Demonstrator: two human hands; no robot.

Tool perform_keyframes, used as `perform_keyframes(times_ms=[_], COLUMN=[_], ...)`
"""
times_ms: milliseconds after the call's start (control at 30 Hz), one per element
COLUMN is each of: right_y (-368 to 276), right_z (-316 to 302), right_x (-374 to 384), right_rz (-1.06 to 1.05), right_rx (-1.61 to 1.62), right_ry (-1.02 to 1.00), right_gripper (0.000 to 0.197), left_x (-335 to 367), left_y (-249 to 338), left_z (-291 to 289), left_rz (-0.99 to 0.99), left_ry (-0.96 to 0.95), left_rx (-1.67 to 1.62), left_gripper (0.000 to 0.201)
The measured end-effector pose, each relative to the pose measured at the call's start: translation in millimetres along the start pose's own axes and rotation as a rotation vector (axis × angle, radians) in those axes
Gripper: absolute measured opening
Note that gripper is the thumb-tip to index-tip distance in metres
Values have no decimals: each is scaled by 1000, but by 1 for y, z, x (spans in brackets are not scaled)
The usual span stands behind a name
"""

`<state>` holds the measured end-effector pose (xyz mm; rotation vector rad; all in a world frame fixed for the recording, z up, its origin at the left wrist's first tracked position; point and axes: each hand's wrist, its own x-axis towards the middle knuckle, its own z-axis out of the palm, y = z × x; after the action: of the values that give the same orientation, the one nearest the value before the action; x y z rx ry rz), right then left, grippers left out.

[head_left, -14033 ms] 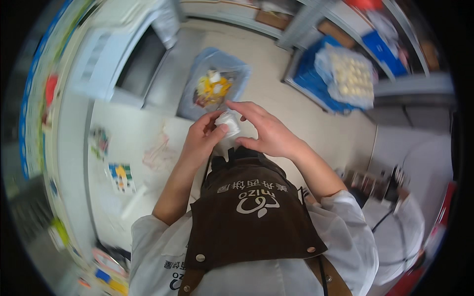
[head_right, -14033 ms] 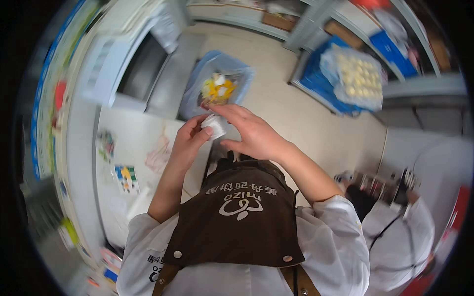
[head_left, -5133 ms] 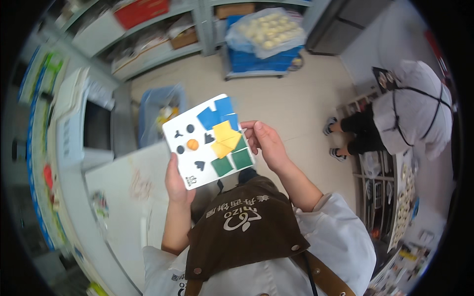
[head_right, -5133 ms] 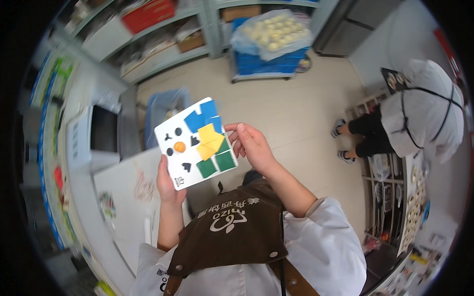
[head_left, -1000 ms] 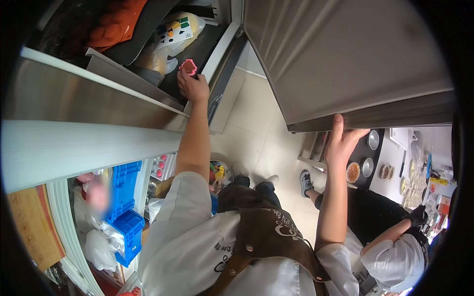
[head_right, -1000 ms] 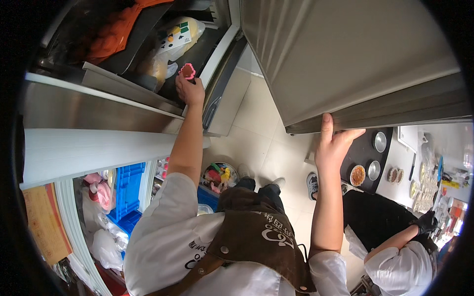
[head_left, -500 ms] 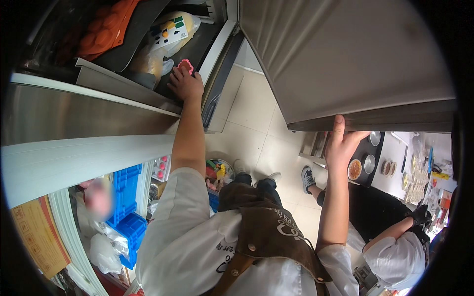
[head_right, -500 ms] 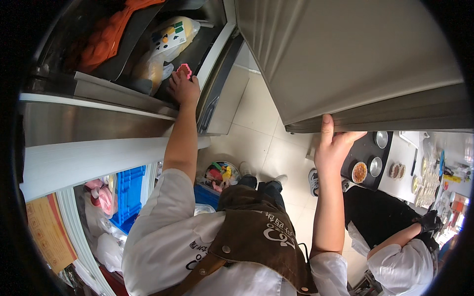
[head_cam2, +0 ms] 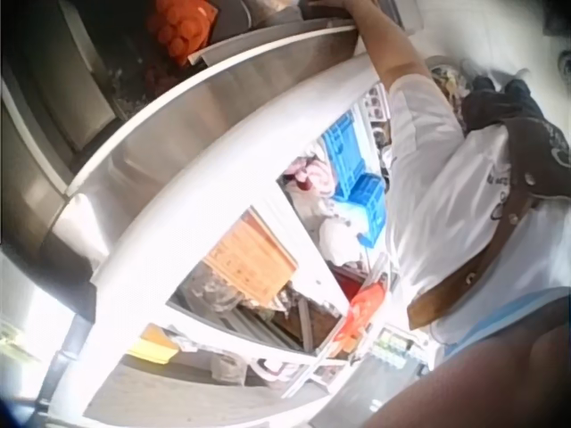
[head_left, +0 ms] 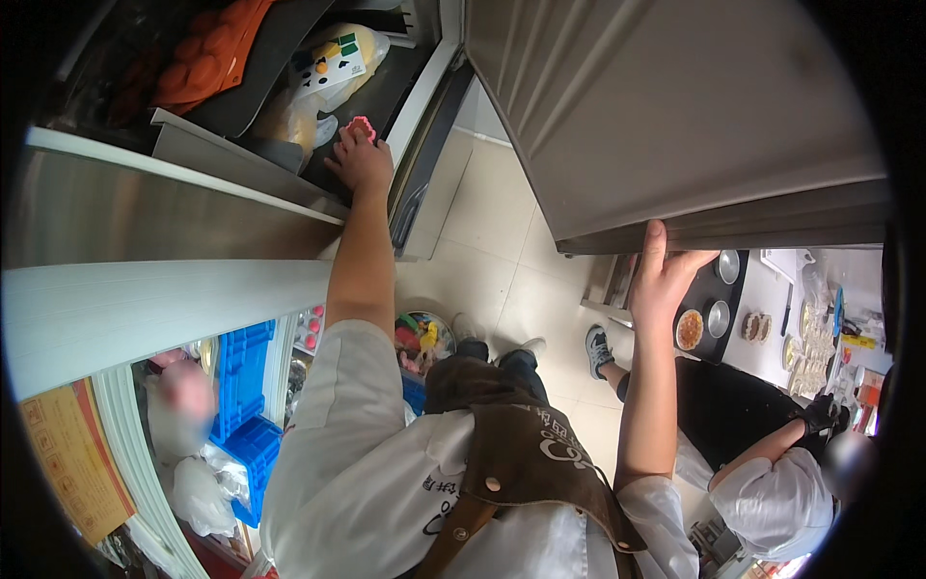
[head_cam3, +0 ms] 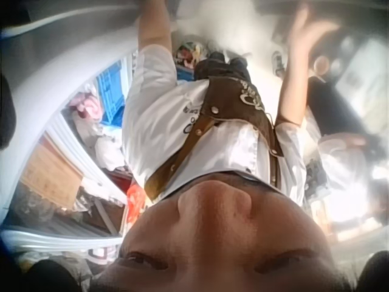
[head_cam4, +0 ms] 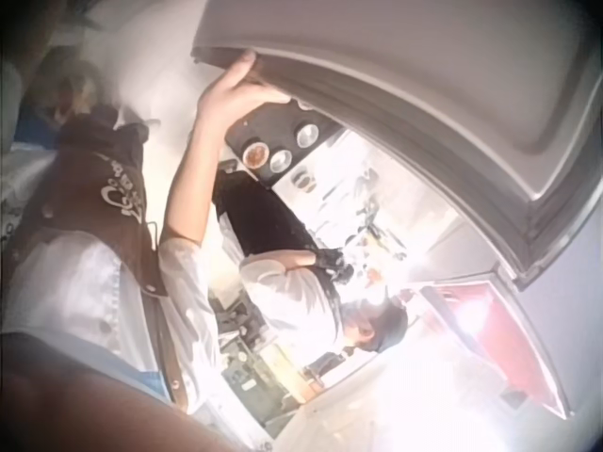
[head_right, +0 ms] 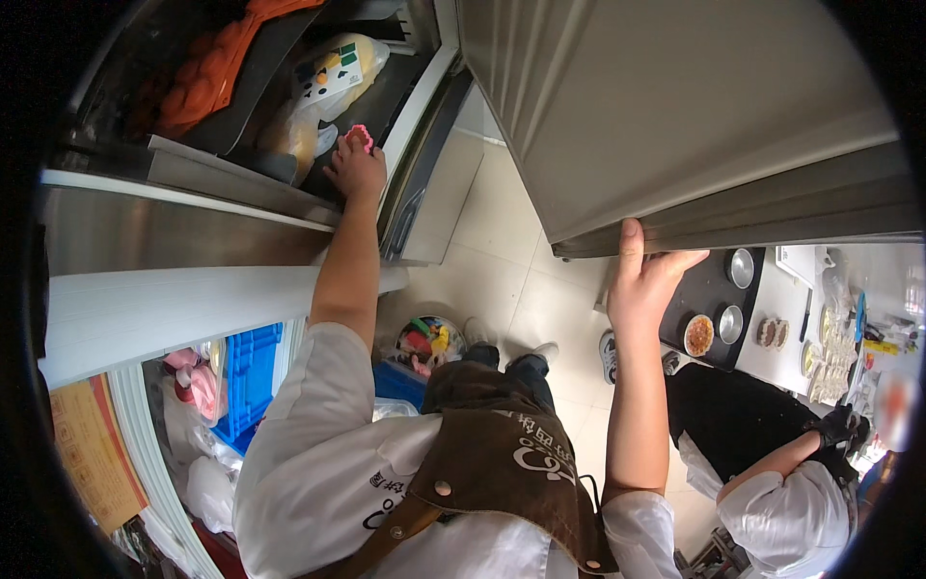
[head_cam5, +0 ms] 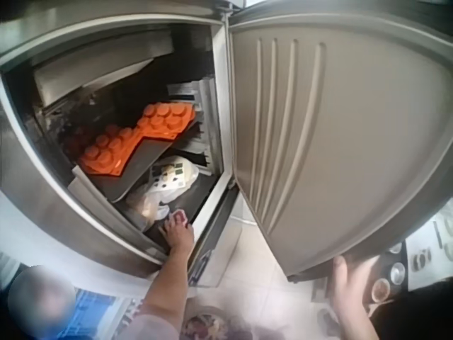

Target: The person cuts a white ribbon with scissors, then folds a white paper cupcake liner. They retrieve a pink 'Happy Birthday' cake topper from a refrigerator and place it on the counter. The person also handles a small pink fondant piece and a colorful card.

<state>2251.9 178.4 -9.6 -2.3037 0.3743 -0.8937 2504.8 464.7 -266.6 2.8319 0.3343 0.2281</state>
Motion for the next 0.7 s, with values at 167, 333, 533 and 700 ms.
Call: perform_keyframes(times_ms=[167,333,533,700], right_y=[-5,0,5,-6], right_z=[-1,1,5,8], right_x=[-4,-8,-10,-11], right_rz=[84,75,61,-52], right_rx=[55,16,-42,-96], right_ry=[3,-2,10,36], right_gripper=[71,71,67,67], left_x=[6,-7,-18,0], left_y=[-4,-12,-18,0], left_z=[17,19,29,17], left_rz=[-122,-66,-32,-84], left_ry=[5,27,66,79], left_rx=[-126,-86,-66,-112], left_gripper=[63,68,64,70])
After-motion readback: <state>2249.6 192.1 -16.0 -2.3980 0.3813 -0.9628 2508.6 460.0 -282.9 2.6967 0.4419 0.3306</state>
